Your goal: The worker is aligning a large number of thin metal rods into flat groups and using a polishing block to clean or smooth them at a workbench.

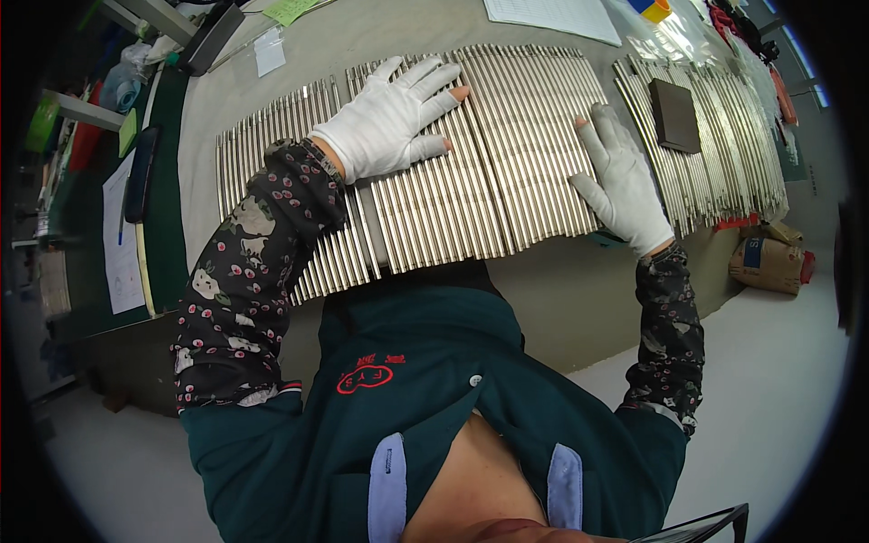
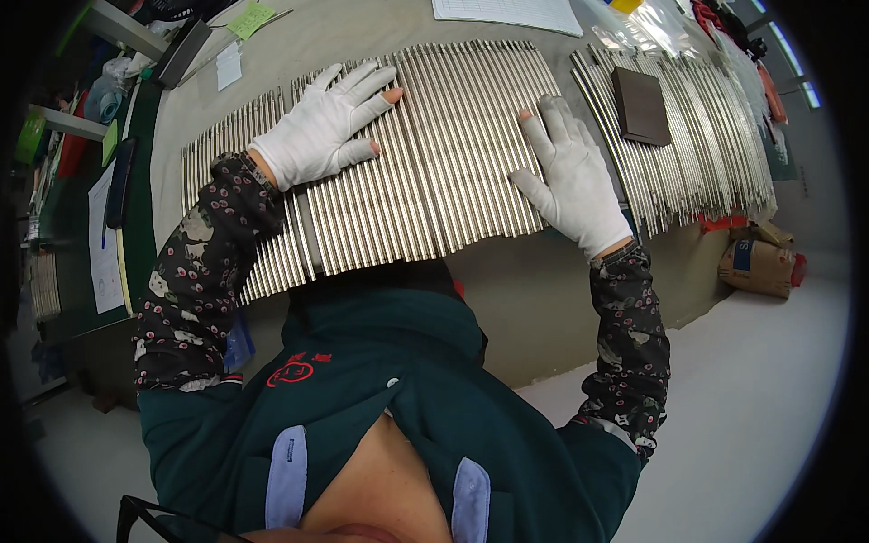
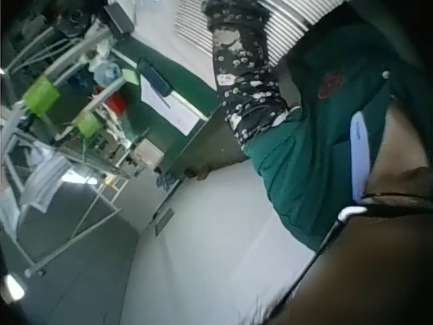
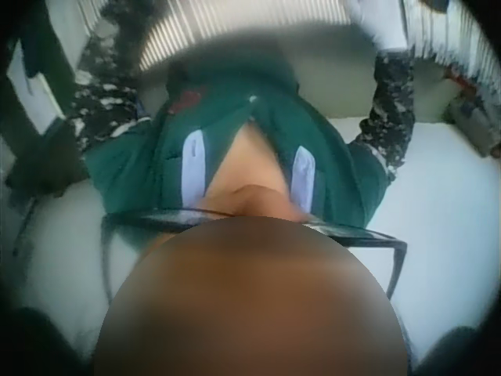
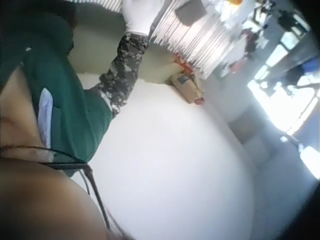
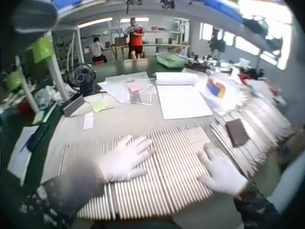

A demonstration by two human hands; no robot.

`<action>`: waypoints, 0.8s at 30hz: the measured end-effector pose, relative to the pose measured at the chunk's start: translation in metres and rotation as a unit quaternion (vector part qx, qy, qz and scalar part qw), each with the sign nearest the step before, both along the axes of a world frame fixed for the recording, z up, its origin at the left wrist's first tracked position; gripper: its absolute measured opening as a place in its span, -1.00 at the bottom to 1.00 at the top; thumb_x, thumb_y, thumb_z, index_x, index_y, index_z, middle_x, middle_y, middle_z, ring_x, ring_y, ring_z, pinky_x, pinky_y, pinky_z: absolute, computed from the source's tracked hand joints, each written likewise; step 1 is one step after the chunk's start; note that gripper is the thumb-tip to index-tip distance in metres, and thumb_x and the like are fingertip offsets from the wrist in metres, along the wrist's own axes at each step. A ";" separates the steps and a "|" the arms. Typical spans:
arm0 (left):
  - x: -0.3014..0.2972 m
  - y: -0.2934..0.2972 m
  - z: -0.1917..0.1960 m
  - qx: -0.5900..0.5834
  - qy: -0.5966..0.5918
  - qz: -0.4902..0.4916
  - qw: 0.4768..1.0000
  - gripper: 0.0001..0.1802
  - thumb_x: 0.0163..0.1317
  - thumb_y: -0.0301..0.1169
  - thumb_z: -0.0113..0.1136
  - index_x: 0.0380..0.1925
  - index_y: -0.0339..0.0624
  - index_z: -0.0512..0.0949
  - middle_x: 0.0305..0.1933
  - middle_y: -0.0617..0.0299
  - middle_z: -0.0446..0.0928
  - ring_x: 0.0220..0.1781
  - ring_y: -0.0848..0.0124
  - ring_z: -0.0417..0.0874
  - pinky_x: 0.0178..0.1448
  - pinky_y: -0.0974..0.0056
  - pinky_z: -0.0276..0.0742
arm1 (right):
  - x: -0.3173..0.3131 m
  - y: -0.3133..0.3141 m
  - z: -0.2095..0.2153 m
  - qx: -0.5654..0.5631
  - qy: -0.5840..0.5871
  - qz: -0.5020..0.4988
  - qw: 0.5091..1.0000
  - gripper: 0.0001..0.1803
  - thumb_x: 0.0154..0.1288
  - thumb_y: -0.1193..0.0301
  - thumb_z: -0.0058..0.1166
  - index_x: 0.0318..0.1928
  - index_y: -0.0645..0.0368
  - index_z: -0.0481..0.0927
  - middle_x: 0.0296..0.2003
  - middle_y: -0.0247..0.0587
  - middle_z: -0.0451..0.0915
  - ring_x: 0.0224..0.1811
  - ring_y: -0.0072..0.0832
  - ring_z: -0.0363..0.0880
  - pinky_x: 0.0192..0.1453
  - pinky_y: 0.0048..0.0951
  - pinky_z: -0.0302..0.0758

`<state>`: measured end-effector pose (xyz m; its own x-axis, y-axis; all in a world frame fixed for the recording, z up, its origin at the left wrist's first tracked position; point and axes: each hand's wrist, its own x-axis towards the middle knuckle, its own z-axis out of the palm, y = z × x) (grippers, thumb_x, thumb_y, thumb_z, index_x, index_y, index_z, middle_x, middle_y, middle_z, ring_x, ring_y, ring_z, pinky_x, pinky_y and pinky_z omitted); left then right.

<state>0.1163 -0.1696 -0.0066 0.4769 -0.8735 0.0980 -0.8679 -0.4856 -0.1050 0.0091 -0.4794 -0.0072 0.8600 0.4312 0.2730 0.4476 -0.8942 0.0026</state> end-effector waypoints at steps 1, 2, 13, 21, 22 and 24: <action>0.000 0.001 0.000 -0.001 -0.001 0.001 1.000 -0.28 0.25 -0.02 -0.05 0.33 -0.15 0.14 0.45 0.02 0.02 0.46 0.08 0.04 0.45 -0.07 -0.05 | 0.000 0.001 0.001 -0.003 0.004 -0.005 1.000 -0.28 0.23 -0.01 -0.10 0.26 0.21 0.23 0.21 0.20 0.23 0.26 0.09 0.21 0.33 -0.06 0.19; 0.000 0.002 0.000 -0.004 -0.001 0.001 1.000 -0.28 0.26 -0.01 -0.06 0.33 -0.15 0.14 0.45 0.02 0.03 0.46 0.08 0.04 0.45 -0.06 -0.05 | 0.001 0.002 0.002 0.013 0.007 0.005 1.000 -0.28 0.22 0.01 -0.09 0.26 0.22 0.23 0.21 0.20 0.23 0.26 0.09 0.21 0.33 -0.05 0.17; 0.003 -0.009 0.000 0.010 -0.002 0.003 1.000 -0.28 0.30 0.09 -0.18 0.35 -0.09 0.12 0.45 0.03 0.03 0.47 0.09 0.03 0.45 -0.07 -0.06 | 0.001 0.000 0.001 -0.003 0.002 -0.001 1.000 -0.30 0.24 -0.01 -0.15 0.23 0.25 0.25 0.20 0.18 0.24 0.27 0.06 0.20 0.33 -0.05 0.18; 0.004 -0.009 -0.003 -0.006 -0.003 -0.003 1.000 -0.28 0.31 0.09 -0.20 0.35 -0.07 0.10 0.46 0.04 0.02 0.46 0.07 0.05 0.45 -0.07 -0.05 | -0.037 0.055 0.019 0.010 0.026 0.035 0.999 -0.18 0.17 -0.15 -0.15 0.24 0.25 0.24 0.23 0.16 0.21 0.34 0.07 0.12 0.40 0.08 0.01; 0.003 -0.008 -0.003 -0.005 -0.003 0.002 1.000 -0.28 0.31 0.09 -0.20 0.35 -0.07 0.10 0.46 0.04 0.02 0.46 0.07 0.05 0.45 -0.07 -0.05 | -0.052 0.073 0.024 0.005 0.054 0.079 0.995 -0.19 0.14 -0.12 -0.08 0.23 0.23 0.24 0.23 0.12 0.22 0.34 0.05 0.12 0.41 0.05 0.00; 0.004 -0.007 -0.003 -0.005 -0.011 -0.002 1.000 -0.27 0.31 0.12 -0.24 0.36 -0.07 0.09 0.46 0.04 0.02 0.46 0.06 0.05 0.43 -0.10 -0.03 | -0.080 0.092 0.022 0.071 0.172 0.181 0.966 -0.22 0.01 0.08 0.15 0.16 0.34 0.30 0.23 0.11 0.23 0.33 0.00 0.15 0.41 -0.02 0.08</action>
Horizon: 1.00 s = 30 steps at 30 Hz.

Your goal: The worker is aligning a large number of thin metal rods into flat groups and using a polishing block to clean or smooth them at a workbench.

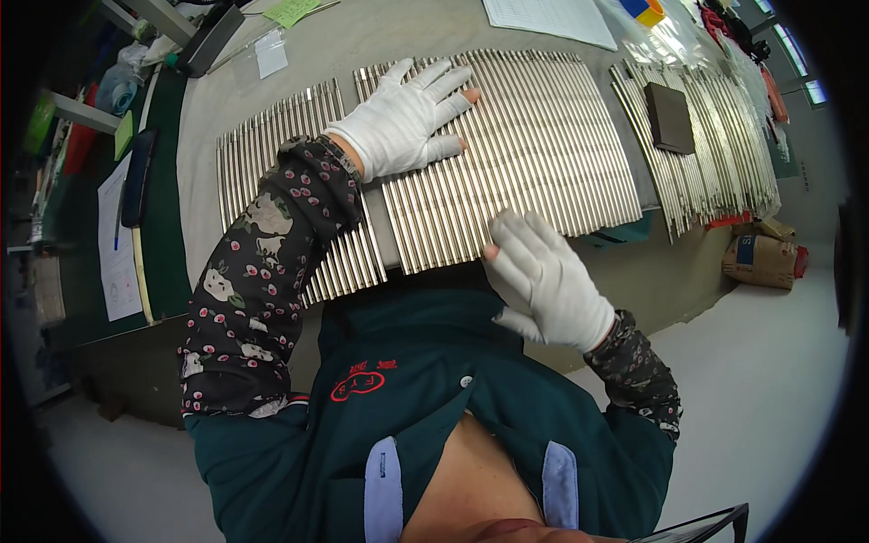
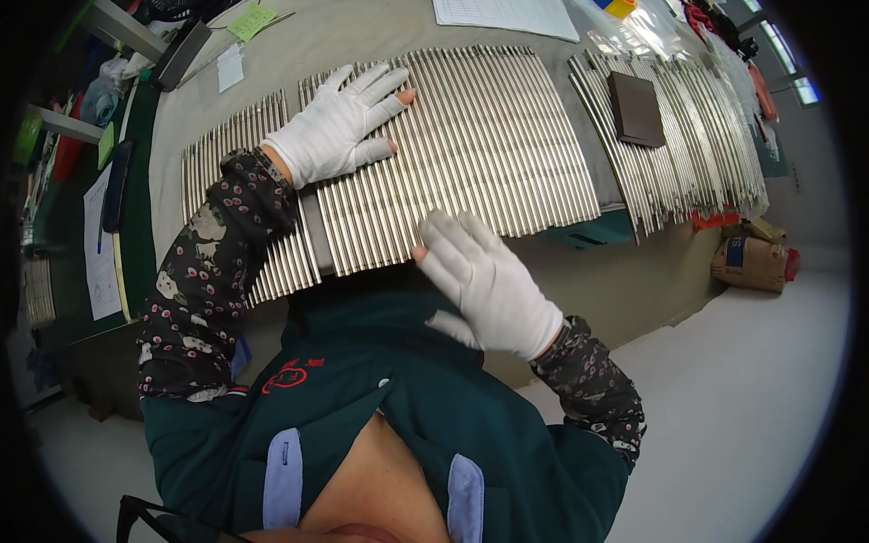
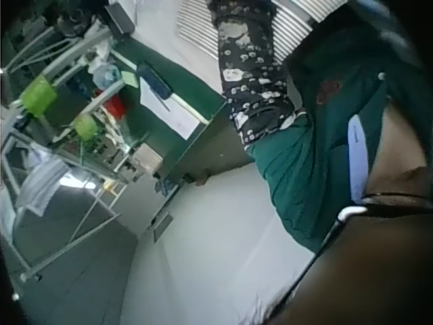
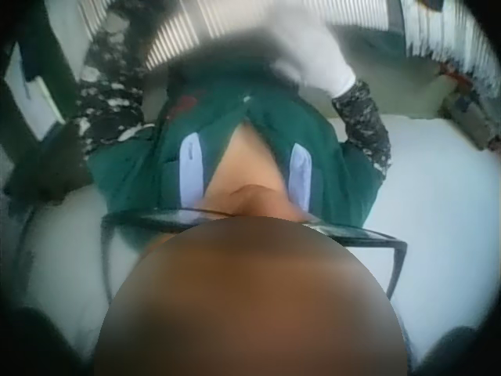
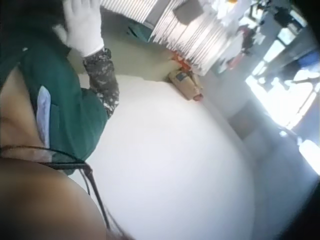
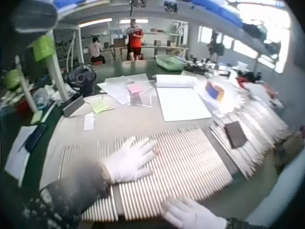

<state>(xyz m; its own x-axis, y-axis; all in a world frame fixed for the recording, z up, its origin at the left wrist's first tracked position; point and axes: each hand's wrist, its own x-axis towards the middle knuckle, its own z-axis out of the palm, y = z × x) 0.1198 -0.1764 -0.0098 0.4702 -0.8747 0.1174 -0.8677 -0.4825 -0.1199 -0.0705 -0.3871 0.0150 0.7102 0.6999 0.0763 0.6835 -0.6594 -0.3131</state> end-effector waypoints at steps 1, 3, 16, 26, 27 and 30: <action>0.000 -0.001 -0.001 0.000 0.002 -0.002 1.000 -0.27 0.31 0.12 -0.24 0.36 -0.07 0.09 0.46 0.04 0.02 0.46 0.06 0.05 0.43 -0.10 -0.03 | -0.012 -0.001 -0.001 0.018 -0.001 0.042 0.999 -0.37 -0.02 0.16 0.17 -0.01 0.40 0.45 0.10 0.13 0.37 0.28 -0.04 0.24 0.36 -0.06 0.19; -0.001 -0.005 0.002 0.014 0.007 0.008 1.000 -0.28 0.32 0.11 -0.23 0.36 -0.07 0.10 0.46 0.04 0.01 0.46 0.07 0.05 0.43 -0.10 -0.02 | -0.043 -0.010 -0.016 0.006 -0.017 0.083 0.996 -0.62 -0.03 0.20 0.15 -0.33 0.30 0.56 -0.27 -0.06 0.56 -0.05 -0.17 0.54 0.25 -0.12 0.36; 0.000 -0.003 0.003 0.001 0.011 0.011 1.000 -0.30 0.30 0.05 -0.14 0.32 -0.12 0.16 0.45 0.05 0.04 0.46 0.12 0.05 0.45 -0.05 -0.04 | 0.000 0.021 -0.036 0.102 -0.330 -0.178 0.922 -0.71 -0.16 0.50 0.29 -0.34 0.09 0.51 -0.40 -0.35 0.39 -0.38 -0.41 0.43 -0.41 -0.39 0.41; -0.008 -0.008 0.011 -0.065 0.073 0.007 0.995 -0.31 0.25 -0.04 0.02 0.32 -0.06 0.17 0.47 0.07 -0.01 0.48 0.11 0.01 0.47 -0.16 -0.14 | 0.000 0.018 -0.046 0.117 -0.392 -0.154 0.900 -0.77 -0.06 0.53 0.28 -0.36 0.08 0.52 -0.40 -0.39 0.38 -0.41 -0.45 0.41 -0.46 -0.44 0.38; -0.012 -0.011 0.014 -0.107 0.099 -0.015 0.989 -0.37 0.18 -0.15 0.16 0.24 -0.05 0.27 0.46 0.08 0.02 0.49 0.12 0.01 0.47 -0.16 -0.14 | -0.002 0.017 -0.044 0.138 -0.390 -0.159 0.897 -0.75 -0.07 0.54 0.28 -0.34 0.09 0.52 -0.41 -0.39 0.38 -0.43 -0.45 0.41 -0.48 -0.43 0.37; -0.022 -0.023 0.020 -0.191 0.183 -0.166 0.950 -0.62 -0.07 -0.36 0.36 -0.17 -0.06 0.54 0.17 0.15 0.42 0.29 0.18 0.35 0.39 -0.02 0.15 | -0.003 0.015 -0.037 0.170 -0.384 -0.173 0.891 -0.72 -0.09 0.54 0.29 -0.32 0.10 0.51 -0.43 -0.38 0.38 -0.45 -0.44 0.40 -0.51 -0.42 0.35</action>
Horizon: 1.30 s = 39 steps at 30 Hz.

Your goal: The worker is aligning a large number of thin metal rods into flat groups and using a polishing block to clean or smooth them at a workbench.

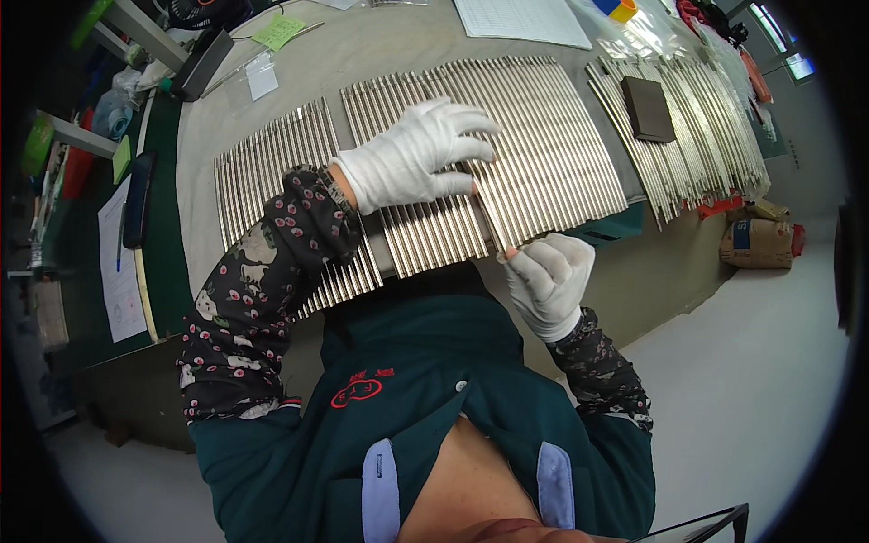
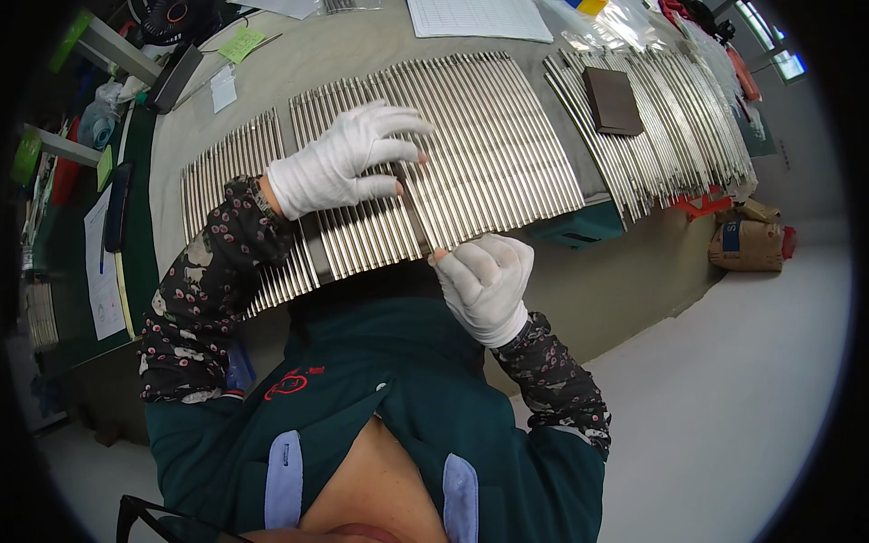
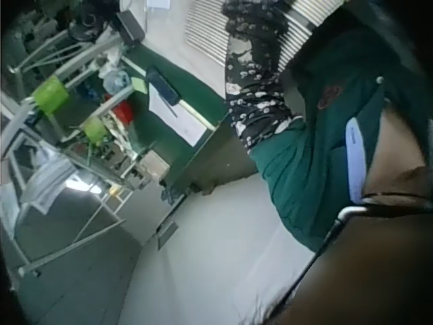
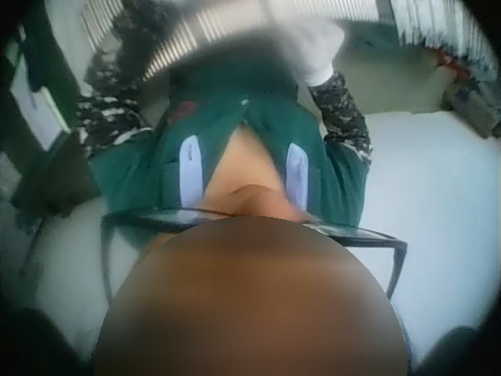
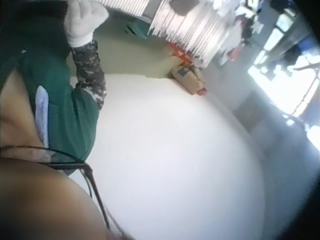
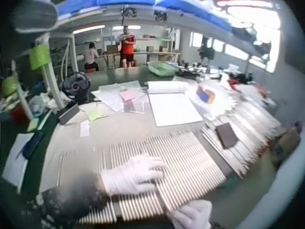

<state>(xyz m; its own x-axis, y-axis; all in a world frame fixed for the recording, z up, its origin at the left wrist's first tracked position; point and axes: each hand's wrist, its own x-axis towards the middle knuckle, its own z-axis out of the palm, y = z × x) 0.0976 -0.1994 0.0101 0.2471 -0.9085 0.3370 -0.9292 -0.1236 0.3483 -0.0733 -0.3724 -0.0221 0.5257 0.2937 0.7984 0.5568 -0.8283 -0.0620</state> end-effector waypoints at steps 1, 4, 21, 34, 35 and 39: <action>-0.004 -0.004 -0.001 -0.022 0.035 -0.049 0.998 -0.70 -0.10 -0.35 0.37 -0.29 -0.05 0.59 -0.03 0.22 0.52 0.09 0.24 0.49 0.26 0.06 0.31 | 0.000 -0.001 0.001 0.014 0.004 -0.002 1.000 -0.71 -0.10 0.55 0.29 -0.31 0.10 0.50 -0.43 -0.37 0.38 -0.46 -0.44 0.40 -0.52 -0.41 0.34; -0.012 -0.017 0.000 -0.004 0.072 -0.095 0.993 -0.80 0.05 -0.24 0.31 -0.35 -0.05 0.65 -0.24 0.31 0.58 -0.11 0.37 0.52 0.12 0.20 0.38 | -0.002 -0.008 0.006 0.021 0.030 -0.003 0.999 -0.70 -0.14 0.56 0.29 -0.32 0.10 0.50 -0.44 -0.36 0.39 -0.50 -0.42 0.41 -0.53 -0.41 0.33; -0.011 -0.034 -0.016 0.018 0.040 -0.090 0.995 -0.81 0.09 -0.15 0.25 -0.39 0.04 0.62 -0.39 0.42 0.56 -0.25 0.40 0.54 -0.03 0.25 0.37 | 0.125 -0.145 0.035 -0.100 0.216 -0.584 0.776 -0.01 0.04 -0.35 -0.07 0.31 0.14 0.27 0.21 0.25 0.25 0.33 0.05 0.14 0.19 0.03 0.30; -0.013 -0.032 -0.018 0.020 0.045 -0.085 0.995 -0.83 0.06 -0.18 0.26 -0.42 0.02 0.59 -0.39 0.43 0.54 -0.26 0.39 0.54 -0.07 0.22 0.37 | 0.021 -0.051 0.077 -0.001 0.172 -0.312 0.935 -0.39 -0.14 0.39 0.17 0.07 0.17 0.53 -0.06 0.17 0.42 -0.03 -0.04 0.38 0.09 -0.13 0.35; -0.012 -0.033 -0.017 0.053 0.052 -0.090 0.993 -0.78 0.12 -0.12 0.21 -0.38 0.04 0.62 -0.35 0.41 0.54 -0.21 0.39 0.54 -0.06 0.20 0.37 | -0.003 -0.028 0.081 -0.030 0.191 -0.289 0.938 -0.36 -0.17 0.39 0.20 0.08 0.13 0.52 0.02 0.15 0.35 0.02 -0.06 0.32 0.11 -0.15 0.33; -0.012 -0.036 -0.013 0.075 0.057 -0.081 0.992 -0.80 0.12 -0.14 0.22 -0.39 0.03 0.61 -0.35 0.40 0.55 -0.20 0.38 0.54 -0.06 0.18 0.35 | -0.048 0.025 0.081 -0.031 0.329 -0.152 0.932 -0.34 -0.25 0.46 0.20 0.06 0.10 0.51 0.18 0.12 0.29 0.05 -0.05 0.31 0.17 -0.15 0.30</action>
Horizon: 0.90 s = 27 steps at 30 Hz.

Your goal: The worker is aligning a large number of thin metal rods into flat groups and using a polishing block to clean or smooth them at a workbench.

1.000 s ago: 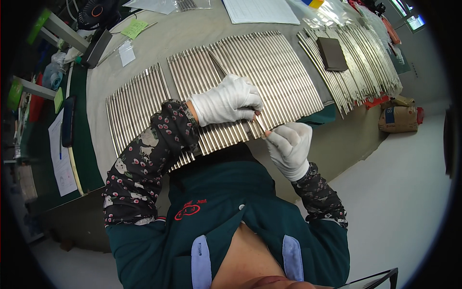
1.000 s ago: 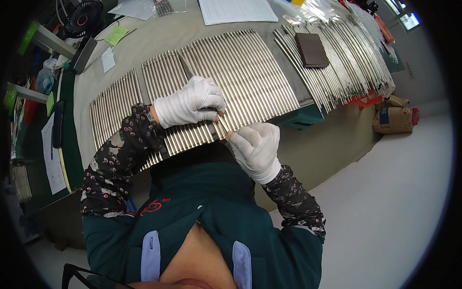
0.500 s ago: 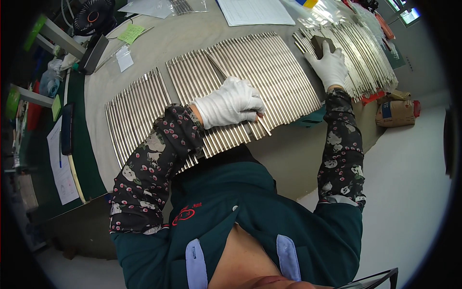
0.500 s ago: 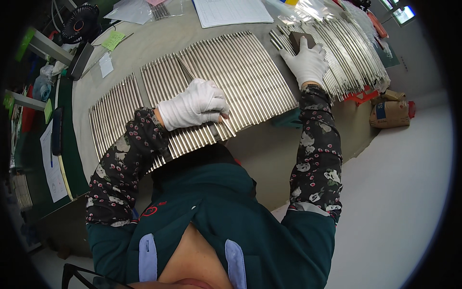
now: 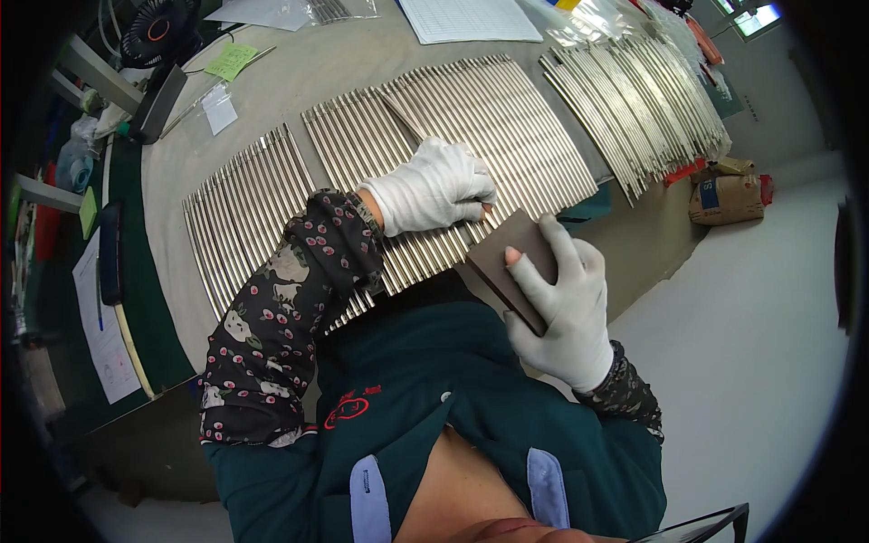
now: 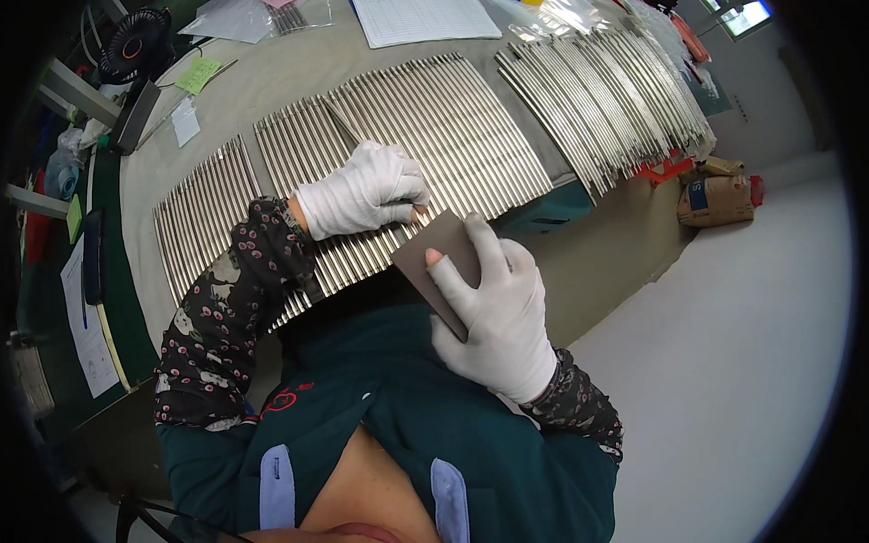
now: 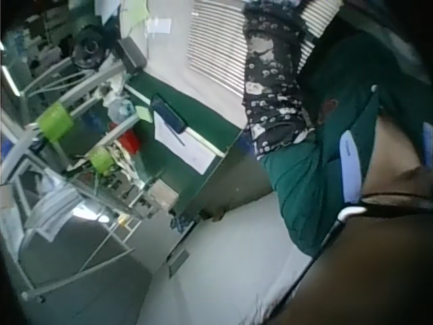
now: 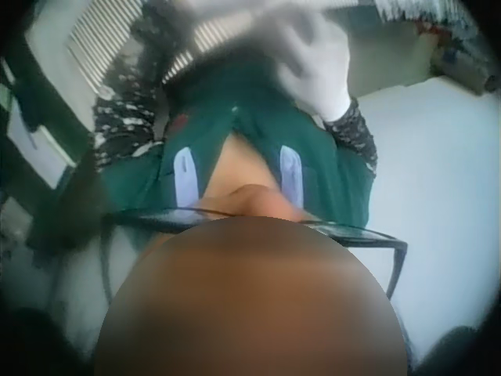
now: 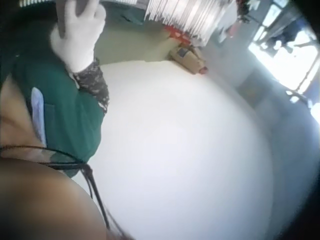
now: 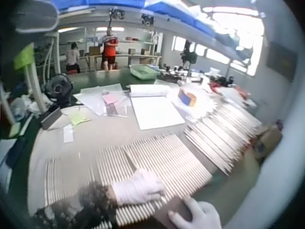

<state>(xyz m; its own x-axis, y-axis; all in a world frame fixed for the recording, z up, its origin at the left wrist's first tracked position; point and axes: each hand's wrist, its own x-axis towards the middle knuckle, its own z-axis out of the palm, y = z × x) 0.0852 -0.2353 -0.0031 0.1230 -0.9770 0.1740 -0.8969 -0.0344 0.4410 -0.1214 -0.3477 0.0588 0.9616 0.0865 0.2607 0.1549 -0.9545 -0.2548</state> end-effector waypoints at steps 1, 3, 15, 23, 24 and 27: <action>0.000 0.000 -0.001 -0.009 0.003 -0.006 1.000 -0.80 0.12 -0.14 0.22 -0.39 0.02 0.61 -0.35 0.40 0.55 -0.20 0.37 0.54 -0.06 0.17 0.34 | 0.001 -0.005 -0.009 -0.049 -0.011 -0.038 0.998 -0.39 -0.23 0.47 0.19 0.02 0.10 0.53 0.18 0.11 0.30 0.03 -0.05 0.31 0.14 -0.14 0.33; 0.003 0.003 -0.002 -0.013 0.018 -0.009 1.000 -0.79 0.11 -0.14 0.23 -0.38 0.02 0.61 -0.34 0.40 0.55 -0.20 0.36 0.54 -0.05 0.14 0.32 | 0.007 -0.029 -0.008 -0.104 -0.038 -0.141 0.984 -0.40 -0.22 0.49 0.17 0.01 0.12 0.53 0.17 0.11 0.33 0.02 -0.04 0.32 0.12 -0.15 0.34; 0.004 0.001 -0.003 0.003 0.025 -0.008 1.000 -0.79 0.09 -0.15 0.25 -0.38 0.02 0.60 -0.31 0.38 0.55 -0.17 0.34 0.53 -0.02 0.13 0.29 | 0.007 0.000 -0.005 -0.092 -0.045 -0.015 0.995 -0.42 -0.21 0.39 0.19 0.00 0.05 0.53 0.09 0.00 0.39 -0.07 -0.13 0.36 -0.08 -0.20 0.37; 0.005 -0.001 -0.008 -0.005 0.034 -0.021 0.999 -0.82 0.09 -0.17 0.26 -0.39 0.04 0.60 -0.30 0.40 0.54 -0.18 0.35 0.54 -0.04 0.15 0.30 | 0.005 0.010 -0.006 -0.062 -0.008 -0.013 0.998 -0.45 -0.25 0.45 0.20 -0.06 0.09 0.54 0.07 0.02 0.41 0.00 -0.07 0.34 0.06 -0.15 0.35; 0.005 0.003 -0.007 -0.009 0.037 -0.011 0.999 -0.83 0.09 -0.17 0.26 -0.40 0.04 0.60 -0.31 0.40 0.55 -0.19 0.35 0.54 -0.04 0.16 0.30 | 0.011 -0.004 -0.002 -0.093 -0.014 -0.080 0.992 -0.44 -0.24 0.45 0.20 -0.05 0.10 0.54 0.08 0.01 0.40 -0.01 -0.07 0.34 0.06 -0.13 0.34; 0.003 0.002 -0.004 -0.079 0.053 -0.031 0.995 -0.81 -0.06 -0.32 0.36 -0.48 -0.08 0.54 -0.43 0.34 0.53 -0.31 0.32 0.53 -0.13 0.23 0.40 | 0.013 -0.025 0.000 -0.164 -0.061 -0.125 0.977 -0.39 -0.25 0.38 0.25 -0.01 0.02 0.52 0.07 -0.03 0.39 -0.04 -0.13 0.35 -0.10 -0.18 0.38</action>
